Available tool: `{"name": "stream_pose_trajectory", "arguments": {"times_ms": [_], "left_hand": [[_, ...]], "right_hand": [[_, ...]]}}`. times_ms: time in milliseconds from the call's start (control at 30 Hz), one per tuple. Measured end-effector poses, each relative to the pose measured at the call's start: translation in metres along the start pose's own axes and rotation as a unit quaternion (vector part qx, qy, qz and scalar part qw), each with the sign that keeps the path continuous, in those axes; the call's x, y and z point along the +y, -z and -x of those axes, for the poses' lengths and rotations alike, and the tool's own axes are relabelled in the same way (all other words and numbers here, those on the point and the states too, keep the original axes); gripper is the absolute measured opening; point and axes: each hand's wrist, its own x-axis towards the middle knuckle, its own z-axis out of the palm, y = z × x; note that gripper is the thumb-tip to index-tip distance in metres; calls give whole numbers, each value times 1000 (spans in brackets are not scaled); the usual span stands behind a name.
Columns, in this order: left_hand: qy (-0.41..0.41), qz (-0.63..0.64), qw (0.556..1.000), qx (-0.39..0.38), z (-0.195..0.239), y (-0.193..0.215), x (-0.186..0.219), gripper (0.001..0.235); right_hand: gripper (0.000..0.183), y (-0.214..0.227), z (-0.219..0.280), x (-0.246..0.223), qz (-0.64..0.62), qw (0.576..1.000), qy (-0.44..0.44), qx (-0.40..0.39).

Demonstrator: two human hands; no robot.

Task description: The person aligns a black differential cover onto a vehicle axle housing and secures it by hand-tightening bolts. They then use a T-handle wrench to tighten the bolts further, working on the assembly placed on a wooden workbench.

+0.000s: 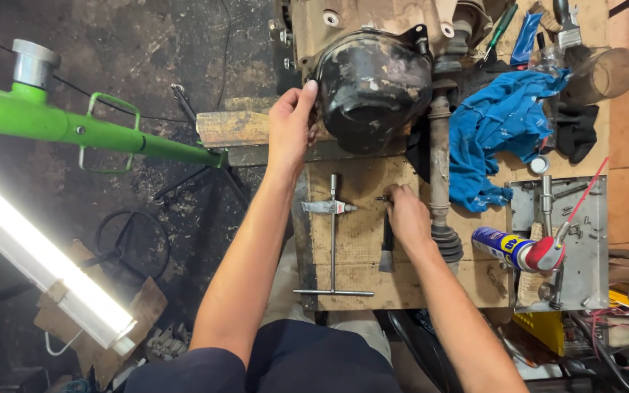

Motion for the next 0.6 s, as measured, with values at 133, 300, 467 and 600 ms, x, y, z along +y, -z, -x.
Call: {"name": "stream_pose_trajectory", "arguments": {"times_ms": [133, 300, 467, 600], "left_hand": [[81, 23, 996, -26, 2, -3, 11, 41], [8, 7, 1000, 9, -9, 1, -11, 29], [15, -29, 999, 14, 2, -4, -3, 35], [66, 8, 998, 0, 3, -7, 5, 34]], "right_hand": [[23, -5, -1, 8, -14, 1000, 12, 22], [22, -5, 7, 8, -77, 997, -2, 26], [24, 6, 22, -3, -158, 985, -19, 62], [24, -14, 21, 6, -253, 961, -17, 112]]}}
